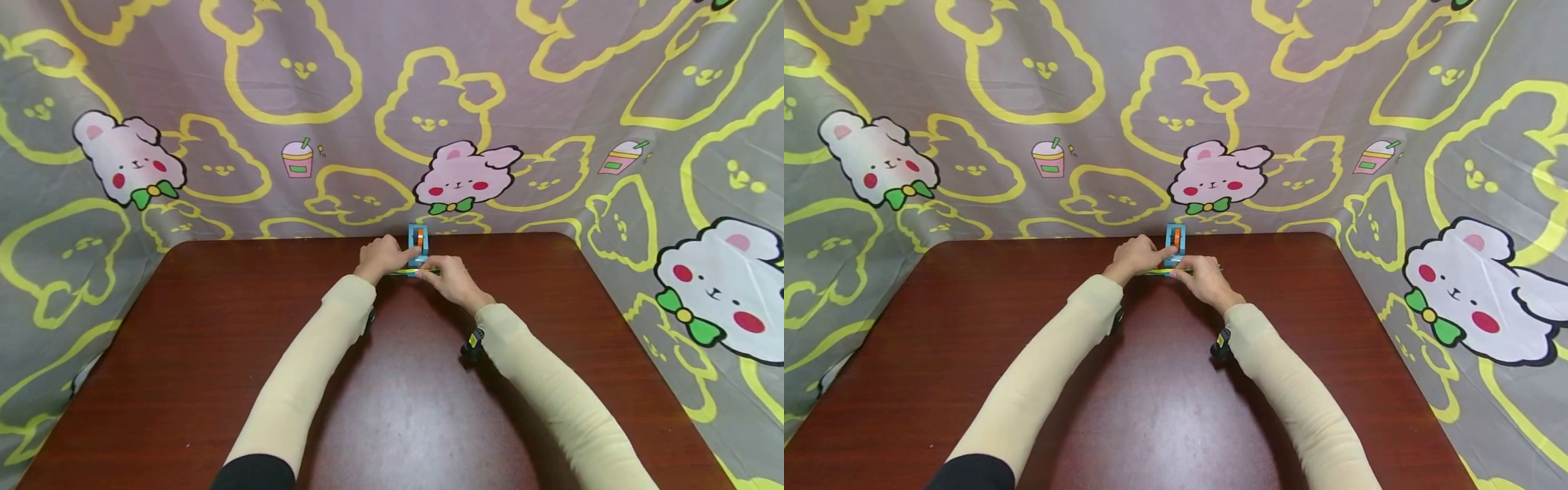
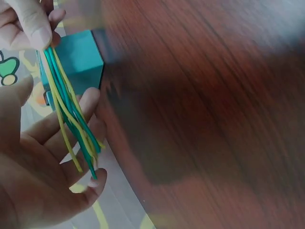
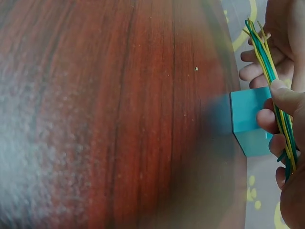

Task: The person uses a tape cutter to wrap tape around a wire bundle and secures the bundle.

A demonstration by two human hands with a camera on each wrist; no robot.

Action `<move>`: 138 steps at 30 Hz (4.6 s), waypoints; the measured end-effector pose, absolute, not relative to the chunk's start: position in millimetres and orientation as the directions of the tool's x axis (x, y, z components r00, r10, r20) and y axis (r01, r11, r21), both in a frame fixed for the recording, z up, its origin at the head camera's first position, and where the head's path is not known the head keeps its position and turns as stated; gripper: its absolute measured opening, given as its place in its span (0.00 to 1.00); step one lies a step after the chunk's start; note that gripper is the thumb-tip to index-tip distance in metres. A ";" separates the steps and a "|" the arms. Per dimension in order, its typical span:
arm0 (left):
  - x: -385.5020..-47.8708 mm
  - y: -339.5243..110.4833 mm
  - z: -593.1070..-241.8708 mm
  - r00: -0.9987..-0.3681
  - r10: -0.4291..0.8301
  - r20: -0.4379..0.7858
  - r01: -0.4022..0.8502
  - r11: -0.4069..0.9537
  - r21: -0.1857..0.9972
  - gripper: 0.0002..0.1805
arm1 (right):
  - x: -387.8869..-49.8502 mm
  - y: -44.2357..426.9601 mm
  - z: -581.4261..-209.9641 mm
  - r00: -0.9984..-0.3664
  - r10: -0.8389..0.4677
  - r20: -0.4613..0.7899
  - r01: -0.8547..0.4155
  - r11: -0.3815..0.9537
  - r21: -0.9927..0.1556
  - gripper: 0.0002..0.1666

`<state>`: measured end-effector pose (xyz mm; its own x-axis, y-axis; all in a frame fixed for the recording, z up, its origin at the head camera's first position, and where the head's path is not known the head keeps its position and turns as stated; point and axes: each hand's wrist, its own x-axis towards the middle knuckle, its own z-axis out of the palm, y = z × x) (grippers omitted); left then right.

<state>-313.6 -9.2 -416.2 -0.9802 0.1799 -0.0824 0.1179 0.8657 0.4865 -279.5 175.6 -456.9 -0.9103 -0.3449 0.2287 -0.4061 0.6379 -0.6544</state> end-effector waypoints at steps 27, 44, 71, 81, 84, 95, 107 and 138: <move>-314.1 4.3 -427.2 -0.989 0.044 -0.140 -0.058 0.760 0.647 0.27 | -287.3 177.6 -468.2 -0.899 -0.348 0.267 -0.434 0.619 -0.655 0.05; -315.0 7.5 -435.2 -0.978 0.037 -0.205 -0.117 0.718 0.686 0.31 | -283.7 177.9 -480.4 -0.918 -0.335 0.211 -0.384 0.622 -0.682 0.06; -298.4 -51.5 -440.8 -0.818 0.564 -0.116 0.237 0.514 0.824 0.25 | -262.4 183.5 -454.1 -0.889 -0.385 0.250 -0.450 0.627 -0.636 0.09; -291.9 -59.9 -440.1 -0.753 0.648 -0.115 0.275 0.468 0.840 0.20 | -252.0 186.2 -446.8 -0.799 -0.443 0.408 -0.602 0.570 -0.560 0.07; -289.8 -59.3 -439.6 -0.762 0.642 -0.081 0.283 0.444 0.850 0.19 | -249.5 189.2 -447.7 -0.805 -0.424 0.414 -0.593 0.560 -0.579 0.11; -281.4 -62.0 -440.8 -0.834 0.551 -0.021 0.276 0.451 0.849 0.17 | -234.7 192.6 -444.9 -0.768 -0.359 0.531 -0.637 0.511 -0.577 0.19; -274.8 -57.3 -440.0 -0.852 0.523 -0.019 0.227 0.402 0.887 0.17 | -232.9 183.8 -451.8 -0.688 -0.383 0.617 -0.695 0.594 -0.405 0.17; -261.3 -62.7 -427.9 -0.742 0.657 0.135 0.497 0.403 0.768 0.08 | -258.1 202.2 -413.9 -0.526 -0.764 -0.375 -0.151 0.517 -0.843 0.22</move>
